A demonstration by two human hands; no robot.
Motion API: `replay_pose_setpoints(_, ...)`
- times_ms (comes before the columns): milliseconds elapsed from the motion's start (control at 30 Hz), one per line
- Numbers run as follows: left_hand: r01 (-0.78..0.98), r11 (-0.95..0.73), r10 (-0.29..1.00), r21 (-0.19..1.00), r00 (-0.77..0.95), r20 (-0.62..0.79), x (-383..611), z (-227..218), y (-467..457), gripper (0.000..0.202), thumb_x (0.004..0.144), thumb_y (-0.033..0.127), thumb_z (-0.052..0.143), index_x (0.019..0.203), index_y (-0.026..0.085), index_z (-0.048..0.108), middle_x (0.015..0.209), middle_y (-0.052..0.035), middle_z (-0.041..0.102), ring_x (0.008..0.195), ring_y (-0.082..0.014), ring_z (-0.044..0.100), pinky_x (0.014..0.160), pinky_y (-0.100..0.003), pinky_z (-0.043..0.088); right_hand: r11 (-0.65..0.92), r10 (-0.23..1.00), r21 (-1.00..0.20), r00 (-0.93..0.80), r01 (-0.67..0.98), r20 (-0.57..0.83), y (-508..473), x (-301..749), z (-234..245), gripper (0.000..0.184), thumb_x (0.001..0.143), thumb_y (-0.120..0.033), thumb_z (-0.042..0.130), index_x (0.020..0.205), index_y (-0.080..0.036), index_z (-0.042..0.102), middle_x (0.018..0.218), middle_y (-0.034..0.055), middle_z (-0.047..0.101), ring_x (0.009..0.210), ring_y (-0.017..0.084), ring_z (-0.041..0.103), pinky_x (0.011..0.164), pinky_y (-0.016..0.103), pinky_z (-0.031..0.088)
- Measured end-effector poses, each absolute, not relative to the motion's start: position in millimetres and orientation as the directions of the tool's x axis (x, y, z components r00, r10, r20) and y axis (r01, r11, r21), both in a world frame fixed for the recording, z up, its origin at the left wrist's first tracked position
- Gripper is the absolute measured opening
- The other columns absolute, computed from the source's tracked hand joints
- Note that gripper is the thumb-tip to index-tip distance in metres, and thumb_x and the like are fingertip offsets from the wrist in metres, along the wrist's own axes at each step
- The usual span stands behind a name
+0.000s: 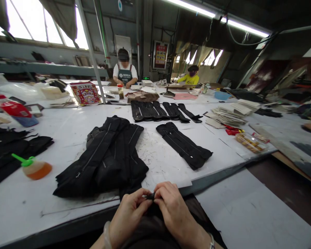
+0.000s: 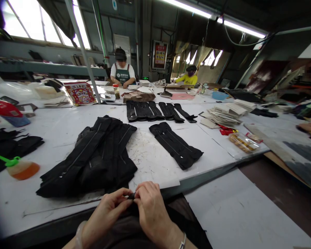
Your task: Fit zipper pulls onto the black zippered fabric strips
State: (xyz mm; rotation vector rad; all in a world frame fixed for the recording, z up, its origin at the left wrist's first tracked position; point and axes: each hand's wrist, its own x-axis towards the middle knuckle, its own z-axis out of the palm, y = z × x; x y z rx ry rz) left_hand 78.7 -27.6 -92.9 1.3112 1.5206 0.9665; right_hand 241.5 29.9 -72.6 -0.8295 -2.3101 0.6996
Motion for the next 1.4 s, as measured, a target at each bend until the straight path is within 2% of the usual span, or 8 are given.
replay_pose_setpoints(200, 0.222, 0.168, 0.986, 0.960, -0.036, -0.165, 75, -91, -29, 0.018, 0.084, 0.029, 0.056, 0.083, 0.016, 0.067, 0.055, 0.0052, 0.050, 0.052, -0.0113, 0.036, 0.050, -0.023, 0.027, 0.443, 0.722, -0.806, -0.689, 0.393, 0.062, 43, 241, -54, 0.021, 0.077, 0.002, 0.055, 0.074, -0.018, 0.054, 0.086, 0.0026, 0.063, 0.087, 0.018, 0.057, 0.082, 0.031, 0.041)
replay_pose_setpoints(433, 0.208, 0.217, 0.976, 0.954, -0.025, -0.217, 71, -83, -30, 0.016, 0.078, 0.027, 0.060, 0.075, 0.014, 0.070, 0.064, -0.0001, 0.061, 0.061, -0.0144, 0.049, 0.056, -0.023, 0.037, 0.233, 0.731, -0.873, -0.669, 0.429, -0.134, 53, 236, -56, 0.011, 0.076, -0.007, 0.059, 0.072, -0.017, 0.062, 0.072, -0.0005, 0.064, 0.073, 0.015, 0.058, 0.068, 0.026, 0.042)
replay_pose_setpoints(700, 0.107, 0.261, 0.965, 0.959, -0.029, -0.259, 70, -86, -29, 0.016, 0.076, 0.030, 0.063, 0.071, 0.014, 0.064, 0.062, 0.0009, 0.057, 0.059, -0.0144, 0.050, 0.056, -0.024, 0.040, 0.169, 0.726, -0.909, -0.672, 0.381, -0.146, 54, 240, -64, 0.010, 0.075, -0.010, 0.061, 0.079, -0.016, 0.067, 0.075, 0.0002, 0.066, 0.072, 0.015, 0.059, 0.067, 0.026, 0.044)
replay_pose_setpoints(867, 0.102, 0.252, 0.967, 0.962, -0.045, -0.249, 71, -88, -27, 0.017, 0.075, 0.030, 0.062, 0.073, 0.013, 0.064, 0.061, 0.0012, 0.056, 0.058, -0.0137, 0.047, 0.055, -0.024, 0.039, 0.333, 0.720, -0.909, -0.691, 0.252, 0.072, 47, 242, -63, 0.017, 0.070, -0.001, 0.060, 0.071, -0.018, 0.058, 0.083, 0.0005, 0.063, 0.082, 0.016, 0.058, 0.076, 0.027, 0.045)
replay_pose_setpoints(967, 0.098, 0.250, 0.968, 0.963, -0.031, -0.248, 71, -86, -27, 0.017, 0.075, 0.029, 0.063, 0.073, 0.013, 0.066, 0.062, 0.0005, 0.057, 0.058, -0.0137, 0.047, 0.056, -0.025, 0.037, 0.340, 0.702, -0.914, -0.707, 0.223, 0.089, 45, 243, -61, 0.017, 0.070, -0.001, 0.058, 0.070, -0.018, 0.055, 0.085, 0.0003, 0.061, 0.082, 0.015, 0.057, 0.075, 0.026, 0.044)
replay_pose_setpoints(1067, 0.083, 0.245, 0.969, 0.966, 0.008, -0.247, 70, -85, -28, 0.018, 0.076, 0.028, 0.063, 0.078, 0.012, 0.070, 0.062, -0.0001, 0.059, 0.058, -0.0135, 0.048, 0.056, -0.025, 0.036, 0.213, 0.703, -0.943, -0.710, 0.255, -0.034, 48, 241, -62, 0.013, 0.070, -0.004, 0.057, 0.071, -0.017, 0.057, 0.076, -0.0017, 0.060, 0.073, 0.013, 0.054, 0.069, 0.025, 0.042)
replay_pose_setpoints(1233, 0.054, 0.270, 0.960, 0.961, 0.066, -0.273, 66, -86, -29, 0.015, 0.074, 0.027, 0.067, 0.073, 0.012, 0.069, 0.061, 0.0003, 0.059, 0.057, -0.0126, 0.048, 0.055, -0.024, 0.037, -0.192, 0.617, -0.939, -0.709, 0.286, -0.342, 57, 238, -64, 0.008, 0.061, -0.009, 0.063, 0.067, -0.015, 0.063, 0.061, -0.0051, 0.056, 0.057, 0.009, 0.046, 0.054, 0.021, 0.032)
replay_pose_setpoints(1400, -0.081, 0.358, 0.931, 0.930, 0.104, -0.350, 66, -85, -30, 0.021, 0.067, 0.032, 0.075, 0.069, 0.014, 0.065, 0.067, 0.0009, 0.056, 0.060, -0.0128, 0.050, 0.058, -0.025, 0.047, -0.333, 0.536, -0.908, -0.741, 0.254, -0.404, 61, 232, -71, 0.010, 0.057, -0.012, 0.067, 0.065, -0.014, 0.062, 0.056, -0.0050, 0.057, 0.051, 0.007, 0.043, 0.050, 0.020, 0.028)
